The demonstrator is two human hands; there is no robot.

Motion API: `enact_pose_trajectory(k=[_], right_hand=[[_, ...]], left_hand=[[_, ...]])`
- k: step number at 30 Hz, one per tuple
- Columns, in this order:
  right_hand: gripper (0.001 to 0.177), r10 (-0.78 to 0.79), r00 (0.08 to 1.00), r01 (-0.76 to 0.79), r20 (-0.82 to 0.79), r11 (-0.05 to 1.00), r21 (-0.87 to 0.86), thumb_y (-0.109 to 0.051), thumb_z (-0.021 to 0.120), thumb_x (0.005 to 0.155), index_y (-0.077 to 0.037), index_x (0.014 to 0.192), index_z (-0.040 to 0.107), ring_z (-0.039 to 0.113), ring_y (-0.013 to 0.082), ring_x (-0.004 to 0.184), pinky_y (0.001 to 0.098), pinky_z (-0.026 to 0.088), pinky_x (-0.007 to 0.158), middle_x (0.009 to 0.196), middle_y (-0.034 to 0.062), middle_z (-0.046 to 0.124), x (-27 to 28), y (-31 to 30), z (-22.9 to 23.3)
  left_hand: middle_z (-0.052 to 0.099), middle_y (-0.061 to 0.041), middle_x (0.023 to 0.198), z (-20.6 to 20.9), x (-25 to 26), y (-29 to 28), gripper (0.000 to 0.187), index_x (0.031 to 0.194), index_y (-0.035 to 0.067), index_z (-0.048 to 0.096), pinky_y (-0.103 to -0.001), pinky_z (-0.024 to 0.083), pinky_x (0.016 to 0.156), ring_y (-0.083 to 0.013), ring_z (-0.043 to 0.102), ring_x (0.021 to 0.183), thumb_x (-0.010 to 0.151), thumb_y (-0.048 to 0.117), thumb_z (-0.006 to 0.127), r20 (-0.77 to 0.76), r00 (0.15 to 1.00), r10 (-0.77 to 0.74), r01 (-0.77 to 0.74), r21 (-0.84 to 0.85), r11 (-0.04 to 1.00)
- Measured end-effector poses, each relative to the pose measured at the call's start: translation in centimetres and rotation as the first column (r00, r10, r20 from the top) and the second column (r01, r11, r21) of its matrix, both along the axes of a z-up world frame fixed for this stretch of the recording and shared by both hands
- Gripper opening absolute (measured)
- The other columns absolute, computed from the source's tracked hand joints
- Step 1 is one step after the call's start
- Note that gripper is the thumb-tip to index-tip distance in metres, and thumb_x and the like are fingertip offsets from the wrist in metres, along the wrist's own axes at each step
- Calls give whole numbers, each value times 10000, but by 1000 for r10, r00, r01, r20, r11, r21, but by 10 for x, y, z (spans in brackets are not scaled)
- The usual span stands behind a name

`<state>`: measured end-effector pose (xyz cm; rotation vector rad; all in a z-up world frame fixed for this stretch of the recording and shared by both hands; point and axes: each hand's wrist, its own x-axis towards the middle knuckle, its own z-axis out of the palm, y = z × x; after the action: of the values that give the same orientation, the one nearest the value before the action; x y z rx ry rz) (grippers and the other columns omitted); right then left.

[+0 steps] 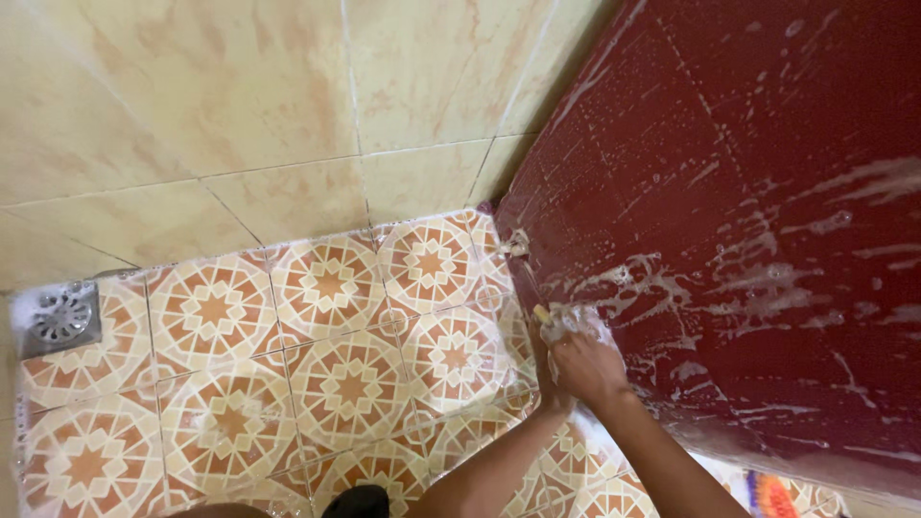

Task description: The person scrubs the exterior surfaces of a large red plastic basin with a sponge and soapy water, moving the sponge across the sides and bottom edges while water fills the basin from a wall-mounted tap.

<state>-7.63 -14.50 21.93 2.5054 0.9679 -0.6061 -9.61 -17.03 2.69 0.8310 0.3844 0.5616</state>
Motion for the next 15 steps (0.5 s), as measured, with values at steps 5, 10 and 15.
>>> enact_pose_trajectory(k=[5,10,15], right_hand=[[463,34,999,-33,30,999,-30,-163,508,968,-136,1429,539,705,327,1085,434,585,912,1215,247,676,-5,-2,-2],[394,29,1000,-29,-13,999,-14,-233,470,995,-123,1360,571,692,316,1129,455,484,1072,1262,201,675,-4,-4,-3],[488,146,987,-151,61,984,90,-198,492,925,-95,1402,517,690,326,1098,531,208,1223,1305,231,632,-5,-7,-3]], left_hand=[[537,-51,1411,-53,42,28,419,1406,259,528,-428,286,1399,-247,482,1458,1033,437,596,-153,970,190,27,842,539],[362,-363,1559,-72,93,85,593,1501,-158,361,-533,258,1235,-481,331,1452,1020,164,487,-138,951,277,-91,729,679],[562,-314,1351,-81,130,120,423,1335,-58,589,-509,382,1131,-476,502,1283,930,46,531,-284,876,389,-42,759,649]])
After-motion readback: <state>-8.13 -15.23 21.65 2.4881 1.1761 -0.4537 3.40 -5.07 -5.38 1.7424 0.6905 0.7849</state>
